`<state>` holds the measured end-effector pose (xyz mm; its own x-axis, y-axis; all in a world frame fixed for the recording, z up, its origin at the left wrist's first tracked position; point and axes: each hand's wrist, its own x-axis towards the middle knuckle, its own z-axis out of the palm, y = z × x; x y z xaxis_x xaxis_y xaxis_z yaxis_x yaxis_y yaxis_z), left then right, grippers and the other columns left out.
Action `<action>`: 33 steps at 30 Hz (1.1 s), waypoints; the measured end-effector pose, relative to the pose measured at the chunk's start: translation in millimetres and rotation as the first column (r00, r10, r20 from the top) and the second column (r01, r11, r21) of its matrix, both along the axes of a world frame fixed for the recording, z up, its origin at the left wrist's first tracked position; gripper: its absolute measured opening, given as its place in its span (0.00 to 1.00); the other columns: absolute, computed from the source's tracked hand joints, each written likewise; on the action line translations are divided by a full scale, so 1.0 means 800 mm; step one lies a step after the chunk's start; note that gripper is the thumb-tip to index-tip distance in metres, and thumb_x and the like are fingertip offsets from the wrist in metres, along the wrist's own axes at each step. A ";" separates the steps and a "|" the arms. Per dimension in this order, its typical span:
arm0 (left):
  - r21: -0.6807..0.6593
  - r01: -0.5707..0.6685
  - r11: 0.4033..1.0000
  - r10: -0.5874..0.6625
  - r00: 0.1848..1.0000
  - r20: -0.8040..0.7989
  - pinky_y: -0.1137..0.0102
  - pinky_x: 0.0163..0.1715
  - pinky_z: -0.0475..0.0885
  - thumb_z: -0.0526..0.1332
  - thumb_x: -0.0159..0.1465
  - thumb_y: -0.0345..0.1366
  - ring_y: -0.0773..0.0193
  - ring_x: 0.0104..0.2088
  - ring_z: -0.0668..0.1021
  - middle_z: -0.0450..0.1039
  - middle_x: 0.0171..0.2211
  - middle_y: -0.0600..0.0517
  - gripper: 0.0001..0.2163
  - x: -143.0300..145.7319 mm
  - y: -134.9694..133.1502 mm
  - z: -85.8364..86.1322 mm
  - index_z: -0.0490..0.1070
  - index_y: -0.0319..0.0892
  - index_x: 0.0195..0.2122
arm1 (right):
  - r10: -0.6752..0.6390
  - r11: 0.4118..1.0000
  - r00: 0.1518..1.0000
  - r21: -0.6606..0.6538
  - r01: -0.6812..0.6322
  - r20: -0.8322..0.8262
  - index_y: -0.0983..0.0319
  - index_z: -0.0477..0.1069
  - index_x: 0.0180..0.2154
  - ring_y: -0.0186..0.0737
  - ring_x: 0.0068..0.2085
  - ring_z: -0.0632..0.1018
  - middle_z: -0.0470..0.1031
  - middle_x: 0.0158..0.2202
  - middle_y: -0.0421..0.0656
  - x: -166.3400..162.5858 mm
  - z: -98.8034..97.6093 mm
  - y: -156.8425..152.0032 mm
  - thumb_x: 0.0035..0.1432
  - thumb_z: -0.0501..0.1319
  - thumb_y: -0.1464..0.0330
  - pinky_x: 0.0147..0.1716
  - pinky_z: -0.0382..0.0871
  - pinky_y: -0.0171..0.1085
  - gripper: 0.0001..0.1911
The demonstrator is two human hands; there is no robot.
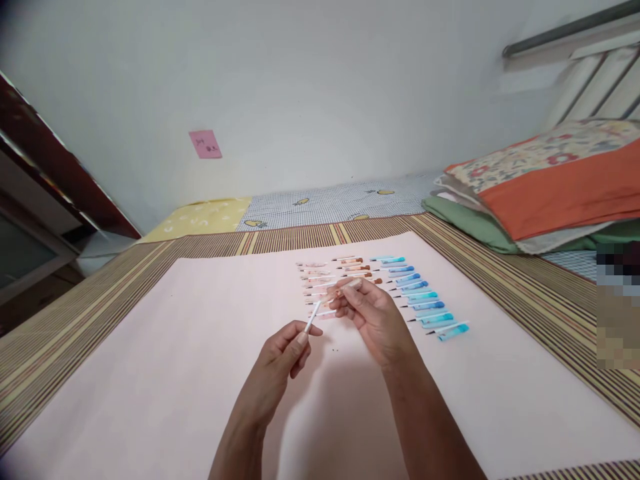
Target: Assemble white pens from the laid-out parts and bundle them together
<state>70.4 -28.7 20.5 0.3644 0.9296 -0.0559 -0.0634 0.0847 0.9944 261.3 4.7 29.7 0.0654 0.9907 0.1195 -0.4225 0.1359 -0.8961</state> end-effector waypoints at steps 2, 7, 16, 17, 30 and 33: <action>0.004 -0.005 1.000 0.005 1.000 -0.016 0.70 0.26 0.52 0.57 0.68 0.49 0.66 0.25 0.57 0.55 0.23 0.58 0.16 0.000 0.000 0.000 0.74 0.42 0.44 | 0.004 1.000 0.999 0.009 -0.004 0.032 0.59 0.77 0.37 0.36 0.32 0.77 0.78 0.35 0.44 0.001 0.001 -0.001 0.53 0.71 0.57 0.35 0.74 0.36 0.14; 0.037 -0.028 0.999 0.032 0.992 -0.124 0.69 0.27 0.53 0.57 0.68 0.51 0.65 0.26 0.58 0.55 0.24 0.58 0.17 -0.001 0.000 -0.002 0.75 0.43 0.45 | -0.029 0.998 0.980 0.067 0.016 0.197 0.60 0.76 0.39 0.38 0.31 0.77 0.78 0.34 0.44 0.004 0.006 -0.004 0.56 0.69 0.55 0.34 0.74 0.38 0.16; 0.108 -0.077 0.991 0.095 0.981 -0.169 0.70 0.27 0.55 0.58 0.68 0.48 0.67 0.25 0.60 0.62 0.25 0.57 0.13 0.003 -0.004 0.002 0.73 0.43 0.40 | -0.003 0.994 0.906 0.102 -0.045 0.424 0.60 0.77 0.38 0.39 0.33 0.78 0.78 0.34 0.44 -0.007 0.024 -0.017 0.58 0.67 0.58 0.37 0.75 0.39 0.13; 0.108 -0.085 0.990 0.101 0.983 -0.152 0.70 0.26 0.55 0.59 0.68 0.47 0.67 0.25 0.60 0.64 0.25 0.57 0.13 0.004 -0.004 0.003 0.72 0.43 0.38 | 0.014 0.994 0.905 0.096 -0.060 0.426 0.60 0.77 0.38 0.39 0.34 0.78 0.78 0.35 0.44 -0.008 0.024 -0.017 0.57 0.68 0.58 0.38 0.75 0.40 0.13; 0.027 0.041 0.999 -0.042 0.998 0.040 0.71 0.22 0.52 0.55 0.70 0.48 0.70 0.18 0.60 0.73 0.23 0.53 0.15 0.000 -0.008 0.014 0.70 0.41 0.37 | 0.154 0.978 0.911 0.072 -0.196 0.383 0.59 0.77 0.41 0.38 0.34 0.77 0.78 0.38 0.44 -0.008 0.014 -0.016 0.60 0.66 0.59 0.39 0.74 0.40 0.12; 0.009 0.082 0.997 -0.082 0.995 0.061 0.70 0.21 0.50 0.54 0.70 0.48 0.71 0.18 0.58 0.72 0.21 0.53 0.15 -0.001 -0.008 0.016 0.70 0.41 0.37 | 0.197 0.971 0.911 0.060 -0.233 0.363 0.59 0.77 0.41 0.38 0.34 0.76 0.77 0.37 0.43 -0.007 0.013 -0.017 0.59 0.67 0.60 0.39 0.73 0.39 0.12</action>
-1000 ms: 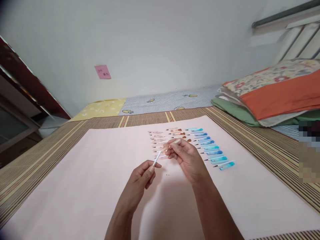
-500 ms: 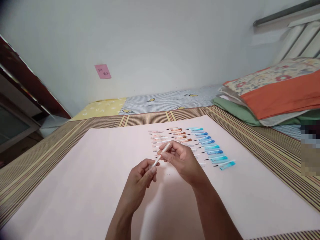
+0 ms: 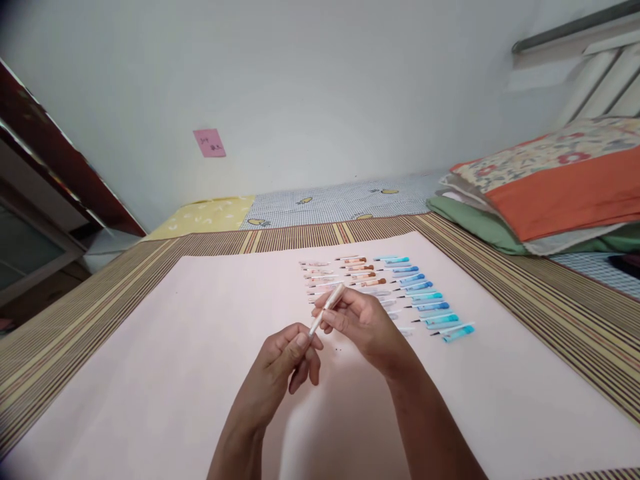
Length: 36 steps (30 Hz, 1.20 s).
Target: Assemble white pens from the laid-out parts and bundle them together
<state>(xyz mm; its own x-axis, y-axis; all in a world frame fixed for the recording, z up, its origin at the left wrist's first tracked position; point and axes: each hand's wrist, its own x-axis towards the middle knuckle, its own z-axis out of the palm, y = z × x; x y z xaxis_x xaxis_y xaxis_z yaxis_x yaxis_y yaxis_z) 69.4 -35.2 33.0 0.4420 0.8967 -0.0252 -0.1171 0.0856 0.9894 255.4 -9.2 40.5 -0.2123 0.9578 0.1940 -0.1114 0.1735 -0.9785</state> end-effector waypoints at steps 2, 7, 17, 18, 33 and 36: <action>-0.010 0.008 1.000 -0.008 1.000 0.020 0.70 0.21 0.49 0.55 0.70 0.48 0.70 0.19 0.57 0.67 0.20 0.56 0.15 0.000 0.000 0.000 0.69 0.41 0.36 | 0.018 1.000 1.000 -0.011 -0.018 0.000 0.59 0.77 0.41 0.38 0.34 0.76 0.76 0.36 0.42 0.000 0.000 -0.001 0.58 0.68 0.60 0.39 0.72 0.39 0.12; 0.010 0.005 1.000 -0.005 0.999 0.048 0.69 0.24 0.48 0.56 0.70 0.47 0.69 0.22 0.54 0.54 0.20 0.60 0.14 0.000 -0.001 -0.002 0.70 0.41 0.36 | 0.033 0.999 0.999 -0.011 -0.032 0.041 0.60 0.76 0.41 0.37 0.33 0.74 0.73 0.30 0.40 -0.002 0.000 -0.002 0.59 0.67 0.60 0.37 0.69 0.39 0.12; 0.008 0.056 0.998 -0.056 0.997 0.054 0.69 0.27 0.50 0.55 0.71 0.45 0.67 0.26 0.54 0.55 0.26 0.58 0.12 -0.002 -0.007 0.007 0.69 0.41 0.41 | 0.037 0.999 0.998 0.024 -0.038 0.043 0.61 0.75 0.39 0.36 0.30 0.72 0.71 0.27 0.39 -0.007 -0.002 0.000 0.61 0.66 0.59 0.32 0.66 0.37 0.11; 0.011 0.074 0.997 -0.074 0.995 0.063 0.69 0.28 0.51 0.54 0.72 0.44 0.67 0.27 0.55 0.56 0.26 0.58 0.11 -0.002 -0.008 0.008 0.69 0.42 0.43 | 0.038 0.999 0.999 0.026 -0.038 0.033 0.61 0.75 0.39 0.36 0.30 0.72 0.72 0.28 0.39 -0.007 -0.004 0.000 0.61 0.66 0.59 0.32 0.66 0.37 0.11; 0.023 -0.081 0.996 0.079 0.995 0.054 0.71 0.28 0.53 0.59 0.69 0.41 0.69 0.25 0.58 0.64 0.25 0.57 0.08 0.007 -0.009 0.006 0.68 0.42 0.38 | 0.032 0.999 0.999 -0.034 -0.034 -0.037 0.61 0.76 0.35 0.34 0.29 0.67 0.70 0.29 0.39 -0.013 -0.015 0.006 0.56 0.69 0.57 0.29 0.60 0.36 0.14; 0.036 -0.190 0.981 0.191 0.982 -0.008 0.72 0.26 0.54 0.60 0.67 0.39 0.70 0.24 0.59 0.67 0.25 0.57 0.07 0.013 -0.012 0.006 0.66 0.43 0.34 | 0.038 0.998 0.996 -0.047 -0.042 -0.081 0.61 0.74 0.33 0.32 0.28 0.66 0.70 0.30 0.38 -0.022 -0.011 0.003 0.56 0.69 0.58 0.29 0.61 0.35 0.13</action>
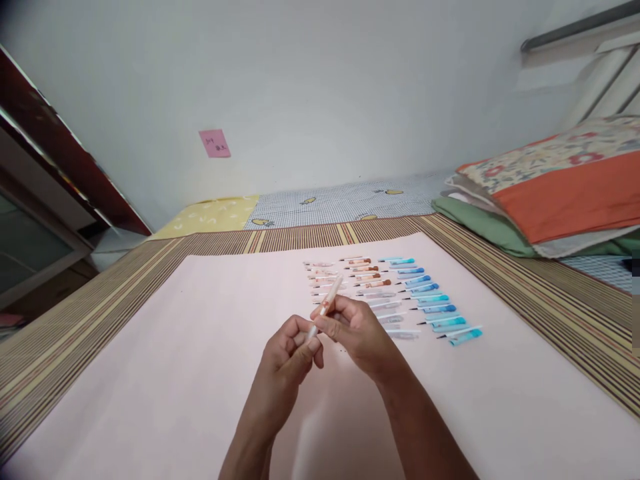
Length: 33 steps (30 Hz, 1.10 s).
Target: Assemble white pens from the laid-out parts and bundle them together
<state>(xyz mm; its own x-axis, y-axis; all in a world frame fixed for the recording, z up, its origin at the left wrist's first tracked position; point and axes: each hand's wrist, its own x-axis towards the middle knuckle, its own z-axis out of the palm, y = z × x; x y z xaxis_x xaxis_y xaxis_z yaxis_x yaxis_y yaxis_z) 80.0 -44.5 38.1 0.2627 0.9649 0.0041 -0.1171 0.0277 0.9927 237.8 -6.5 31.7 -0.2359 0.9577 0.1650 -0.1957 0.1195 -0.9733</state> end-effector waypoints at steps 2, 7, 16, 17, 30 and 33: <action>-0.009 -0.065 0.998 0.065 0.997 -0.039 0.72 0.25 0.54 0.60 0.67 0.39 0.70 0.23 0.59 0.68 0.24 0.57 0.08 0.005 -0.001 -0.001 0.65 0.43 0.33 | -0.009 1.000 1.000 -0.006 0.009 -0.013 0.61 0.74 0.32 0.32 0.29 0.68 0.71 0.30 0.38 -0.005 0.002 -0.002 0.57 0.69 0.59 0.30 0.62 0.34 0.13; 0.023 -0.242 0.970 0.243 0.962 -0.121 0.73 0.24 0.59 0.60 0.67 0.40 0.69 0.22 0.63 0.73 0.27 0.56 0.07 0.015 0.001 -0.003 0.64 0.45 0.36 | -0.030 0.999 0.998 -0.032 0.028 -0.057 0.61 0.72 0.32 0.33 0.27 0.69 0.69 0.26 0.36 -0.013 0.002 0.000 0.56 0.69 0.60 0.29 0.63 0.35 0.12; 0.263 -0.364 0.893 0.432 0.858 -0.279 0.72 0.23 0.57 0.60 0.65 0.37 0.67 0.21 0.65 0.68 0.23 0.59 0.07 0.018 -0.002 -0.009 0.62 0.47 0.32 | -0.136 0.988 0.989 -0.083 0.131 -0.053 0.61 0.69 0.29 0.34 0.29 0.69 0.68 0.25 0.36 -0.023 -0.001 -0.002 0.53 0.71 0.59 0.32 0.63 0.36 0.15; 0.338 -0.377 0.862 0.481 0.819 -0.314 0.71 0.24 0.57 0.59 0.66 0.36 0.67 0.21 0.65 0.68 0.23 0.59 0.07 0.018 -0.002 -0.012 0.62 0.47 0.32 | -0.167 0.983 0.984 -0.087 0.162 -0.059 0.61 0.69 0.29 0.35 0.30 0.70 0.70 0.27 0.36 -0.027 -0.001 -0.003 0.53 0.71 0.59 0.34 0.64 0.36 0.15; 0.190 -0.501 0.844 0.533 0.821 -0.206 0.72 0.21 0.55 0.64 0.62 0.38 0.68 0.19 0.62 0.59 0.21 0.61 0.11 0.026 -0.002 -0.005 0.60 0.48 0.32 | -0.277 0.960 0.956 0.008 0.279 -0.096 0.59 0.67 0.28 0.37 0.29 0.72 0.71 0.26 0.38 -0.050 -0.005 -0.007 0.55 0.70 0.58 0.31 0.67 0.36 0.16; -0.011 -0.385 0.923 0.384 0.922 -0.054 0.73 0.24 0.62 0.69 0.58 0.39 0.67 0.22 0.69 0.68 0.23 0.59 0.15 0.021 0.003 -0.005 0.60 0.47 0.34 | -0.289 0.957 0.952 -0.041 0.287 -0.096 0.59 0.66 0.27 0.36 0.26 0.70 0.70 0.24 0.38 -0.042 -0.006 -0.003 0.54 0.70 0.56 0.25 0.65 0.36 0.17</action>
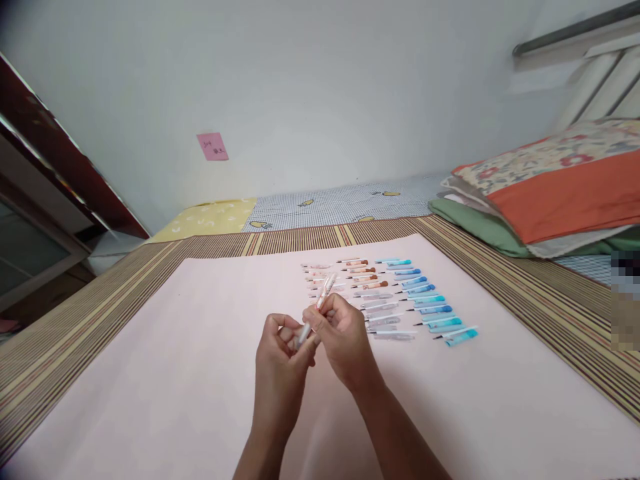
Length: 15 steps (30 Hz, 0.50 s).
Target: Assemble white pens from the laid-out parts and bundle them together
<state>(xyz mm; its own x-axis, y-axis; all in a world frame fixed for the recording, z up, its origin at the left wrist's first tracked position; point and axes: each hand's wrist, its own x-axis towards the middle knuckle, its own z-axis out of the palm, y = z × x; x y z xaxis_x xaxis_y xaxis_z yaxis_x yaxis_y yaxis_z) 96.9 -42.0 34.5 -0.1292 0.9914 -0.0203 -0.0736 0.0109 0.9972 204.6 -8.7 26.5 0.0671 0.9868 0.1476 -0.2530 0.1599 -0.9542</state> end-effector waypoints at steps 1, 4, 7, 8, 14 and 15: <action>-0.026 0.083 0.996 -0.081 0.994 0.071 0.72 0.25 0.65 0.69 0.58 0.41 0.67 0.23 0.71 0.71 0.24 0.57 0.14 -0.003 0.002 0.000 0.62 0.45 0.35 | 0.002 1.000 1.000 -0.008 -0.002 -0.007 0.59 0.67 0.27 0.36 0.26 0.70 0.71 0.25 0.38 0.005 -0.001 0.002 0.53 0.70 0.55 0.25 0.64 0.36 0.17; -0.090 0.341 0.936 -0.313 0.920 0.234 0.71 0.25 0.65 0.63 0.63 0.51 0.67 0.20 0.71 0.75 0.23 0.49 0.18 -0.010 0.005 -0.002 0.71 0.38 0.36 | 0.002 0.999 1.000 0.032 -0.002 -0.003 0.60 0.72 0.29 0.37 0.31 0.73 0.74 0.29 0.40 0.022 -0.005 0.008 0.54 0.70 0.56 0.33 0.67 0.37 0.15; -0.117 0.437 0.892 -0.370 0.853 0.367 0.72 0.21 0.60 0.60 0.63 0.55 0.69 0.17 0.67 0.74 0.19 0.47 0.23 -0.013 0.007 -0.005 0.74 0.35 0.31 | 0.020 0.998 1.000 0.052 -0.020 0.003 0.60 0.75 0.32 0.38 0.35 0.74 0.76 0.33 0.42 0.030 -0.007 0.010 0.55 0.70 0.57 0.38 0.67 0.38 0.14; -0.106 0.424 0.899 -0.356 0.851 0.385 0.72 0.21 0.60 0.62 0.62 0.54 0.69 0.17 0.66 0.74 0.19 0.48 0.22 -0.013 0.007 -0.006 0.74 0.36 0.31 | 0.036 0.998 0.999 0.046 -0.036 -0.007 0.60 0.76 0.33 0.38 0.34 0.73 0.76 0.34 0.42 0.030 -0.007 0.009 0.55 0.70 0.57 0.36 0.67 0.38 0.14; 0.056 -0.016 0.998 0.016 1.000 -0.004 0.72 0.26 0.63 0.66 0.61 0.39 0.67 0.23 0.69 0.72 0.24 0.55 0.09 -0.002 -0.001 -0.003 0.71 0.43 0.27 | 0.049 0.999 0.984 -0.010 -0.052 -0.174 0.61 0.75 0.32 0.38 0.32 0.72 0.74 0.30 0.41 0.007 -0.001 0.005 0.52 0.72 0.56 0.34 0.68 0.38 0.16; 0.104 -0.084 0.991 0.093 0.992 -0.085 0.71 0.27 0.63 0.65 0.61 0.38 0.66 0.24 0.69 0.71 0.24 0.55 0.07 0.001 -0.003 -0.002 0.72 0.44 0.27 | 0.041 0.999 0.978 -0.024 -0.047 -0.206 0.62 0.75 0.32 0.38 0.32 0.73 0.74 0.30 0.42 0.004 0.000 0.005 0.51 0.72 0.56 0.35 0.69 0.38 0.16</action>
